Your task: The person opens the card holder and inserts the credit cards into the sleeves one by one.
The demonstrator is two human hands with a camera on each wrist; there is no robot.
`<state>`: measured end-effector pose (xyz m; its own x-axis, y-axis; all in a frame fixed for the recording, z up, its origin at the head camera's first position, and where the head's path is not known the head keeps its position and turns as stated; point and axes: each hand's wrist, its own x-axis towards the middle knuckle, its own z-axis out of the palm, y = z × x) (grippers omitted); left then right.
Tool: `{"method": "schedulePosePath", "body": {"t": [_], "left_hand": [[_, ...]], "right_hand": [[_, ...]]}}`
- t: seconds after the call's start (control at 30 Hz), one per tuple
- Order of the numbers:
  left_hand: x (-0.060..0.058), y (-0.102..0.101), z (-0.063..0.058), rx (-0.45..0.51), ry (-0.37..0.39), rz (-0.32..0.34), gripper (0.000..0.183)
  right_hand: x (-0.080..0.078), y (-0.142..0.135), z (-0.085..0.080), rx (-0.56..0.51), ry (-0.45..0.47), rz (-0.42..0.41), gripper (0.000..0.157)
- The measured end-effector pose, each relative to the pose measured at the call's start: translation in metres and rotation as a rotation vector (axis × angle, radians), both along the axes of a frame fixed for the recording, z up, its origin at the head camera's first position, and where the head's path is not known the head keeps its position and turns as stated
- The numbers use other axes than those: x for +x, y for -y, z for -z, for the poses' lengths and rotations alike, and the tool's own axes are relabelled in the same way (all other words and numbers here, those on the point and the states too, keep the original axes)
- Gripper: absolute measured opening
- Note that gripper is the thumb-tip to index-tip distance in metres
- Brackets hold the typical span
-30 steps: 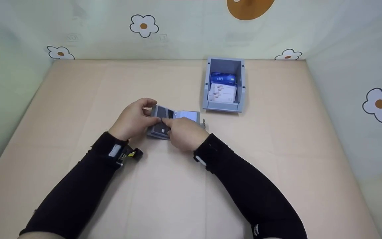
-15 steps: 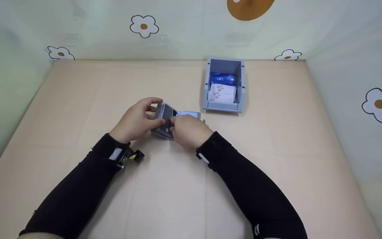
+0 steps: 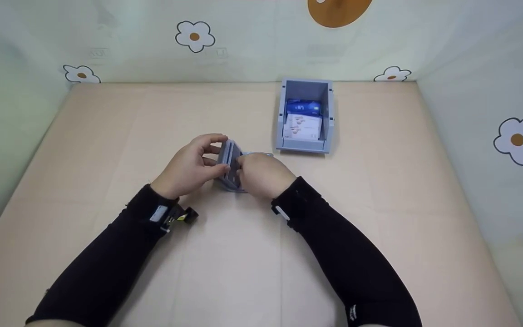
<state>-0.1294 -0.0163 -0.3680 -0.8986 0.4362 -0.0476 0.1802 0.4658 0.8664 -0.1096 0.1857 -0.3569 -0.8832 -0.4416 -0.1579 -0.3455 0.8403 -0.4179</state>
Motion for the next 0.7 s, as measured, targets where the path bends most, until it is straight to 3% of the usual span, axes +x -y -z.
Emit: {"method": "schedulePosePath", "body": {"t": [0.3,0.5,0.7], "left_hand": [[0.003,-0.001,0.002,0.045,0.018,0.053,0.066],[0.003,-0.002,0.004,0.084,0.023,0.130,0.072],[0.005,-0.004,0.008,0.043,0.026,0.184,0.074]], "right_hand": [[-0.004,-0.009,-0.004,-0.019,0.030,0.049,0.038],[-0.006,-0.017,-0.011,-0.012,0.045,0.077,0.041],[-0.008,-0.027,-0.015,0.014,0.045,0.114,0.040]]}}
